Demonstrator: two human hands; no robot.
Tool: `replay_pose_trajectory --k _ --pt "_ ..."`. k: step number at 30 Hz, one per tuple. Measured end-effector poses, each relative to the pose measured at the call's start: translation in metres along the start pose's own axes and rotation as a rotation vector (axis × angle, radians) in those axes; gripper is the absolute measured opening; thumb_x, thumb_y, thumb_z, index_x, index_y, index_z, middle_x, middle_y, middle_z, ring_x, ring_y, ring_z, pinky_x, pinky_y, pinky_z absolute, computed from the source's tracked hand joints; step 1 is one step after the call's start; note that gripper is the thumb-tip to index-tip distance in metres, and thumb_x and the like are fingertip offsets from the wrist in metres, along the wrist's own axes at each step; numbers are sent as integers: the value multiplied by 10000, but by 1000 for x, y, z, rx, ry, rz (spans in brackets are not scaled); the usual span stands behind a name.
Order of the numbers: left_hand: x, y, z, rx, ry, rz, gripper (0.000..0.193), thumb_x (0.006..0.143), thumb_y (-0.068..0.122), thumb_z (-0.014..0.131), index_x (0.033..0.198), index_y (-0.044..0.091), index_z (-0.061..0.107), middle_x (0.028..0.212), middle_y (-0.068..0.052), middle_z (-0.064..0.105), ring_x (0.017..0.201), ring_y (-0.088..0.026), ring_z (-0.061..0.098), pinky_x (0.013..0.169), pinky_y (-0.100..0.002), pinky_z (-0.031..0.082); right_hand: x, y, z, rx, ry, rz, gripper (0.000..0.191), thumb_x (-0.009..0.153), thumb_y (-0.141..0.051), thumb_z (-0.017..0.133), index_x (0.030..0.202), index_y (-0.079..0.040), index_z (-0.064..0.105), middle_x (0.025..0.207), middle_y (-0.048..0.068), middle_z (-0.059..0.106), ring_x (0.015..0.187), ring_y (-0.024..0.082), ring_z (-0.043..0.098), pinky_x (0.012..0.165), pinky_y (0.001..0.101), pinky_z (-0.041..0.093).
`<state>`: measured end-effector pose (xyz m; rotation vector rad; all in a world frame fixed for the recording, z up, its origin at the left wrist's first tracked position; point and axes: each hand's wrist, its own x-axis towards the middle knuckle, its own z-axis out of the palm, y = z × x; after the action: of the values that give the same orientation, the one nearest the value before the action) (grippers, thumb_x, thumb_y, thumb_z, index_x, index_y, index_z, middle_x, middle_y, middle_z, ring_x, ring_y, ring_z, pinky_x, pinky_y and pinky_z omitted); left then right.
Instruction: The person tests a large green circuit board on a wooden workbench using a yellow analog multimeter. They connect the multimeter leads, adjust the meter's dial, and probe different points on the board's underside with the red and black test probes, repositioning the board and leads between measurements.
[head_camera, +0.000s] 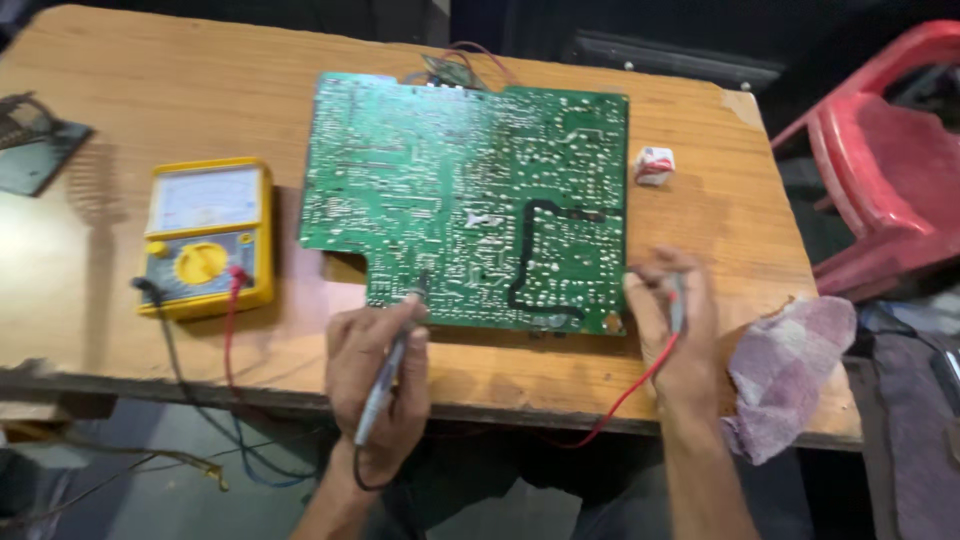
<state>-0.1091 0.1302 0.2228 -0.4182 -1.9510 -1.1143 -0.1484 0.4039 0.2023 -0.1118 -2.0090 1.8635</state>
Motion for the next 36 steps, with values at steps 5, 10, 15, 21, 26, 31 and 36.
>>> replay_pose_trajectory --k 5,10,15,21,26,31,36 --pt "10 -9 -61 288 -68 -21 285 946 -10 673 1229 -20 639 1048 -160 673 950 -349 634 859 -427 481 -34 -53 27 -333 -44 -389 346 1099 -29 563 1419 -25 432 1184 107 656 922 110 574 841 254 486" --pt "-5 13 -101 408 -420 -51 244 789 70 664 1034 60 661 858 -119 602 811 -335 597 723 -458 458 -104 -111 93 -330 -603 -791 550 819 -123 747 1294 -13 490 1269 208 637 1017 320 620 874 409 521" --pt "-33 39 -141 271 -520 42 218 788 148 690 969 49 621 910 -107 624 894 -315 610 778 -424 458 -144 -130 126 -359 -872 -803 369 864 -103 759 1205 -91 619 1235 152 705 1027 350 650 855 409 539" --pt "-105 44 -182 304 -515 -164 421 888 230 742 1227 0 649 945 -122 658 888 -318 603 770 -423 466 -141 -129 67 -370 -570 -369 269 987 1 501 1201 -27 661 940 145 611 857 224 603 788 403 514" --pt "-196 46 -185 217 -638 -191 342 810 262 784 1033 39 651 960 -153 647 910 -363 597 776 -458 476 -90 -159 12 -482 -279 -771 60 1278 -17 537 1269 37 514 1004 152 634 891 168 685 764 253 550" --pt "-246 65 -159 -20 -948 -262 301 823 244 785 1006 39 662 923 -152 623 895 -370 591 761 -474 468 -96 -175 -26 -430 -113 -645 75 1206 -35 503 1261 16 505 1119 142 673 830 142 663 684 245 539" --pt "-188 81 -124 -64 -647 -163 357 888 200 756 1194 36 672 953 -135 660 892 -338 620 775 -433 494 -136 -145 -35 -510 -131 -827 69 1147 -4 538 1212 19 540 1162 190 715 859 182 706 734 266 586"
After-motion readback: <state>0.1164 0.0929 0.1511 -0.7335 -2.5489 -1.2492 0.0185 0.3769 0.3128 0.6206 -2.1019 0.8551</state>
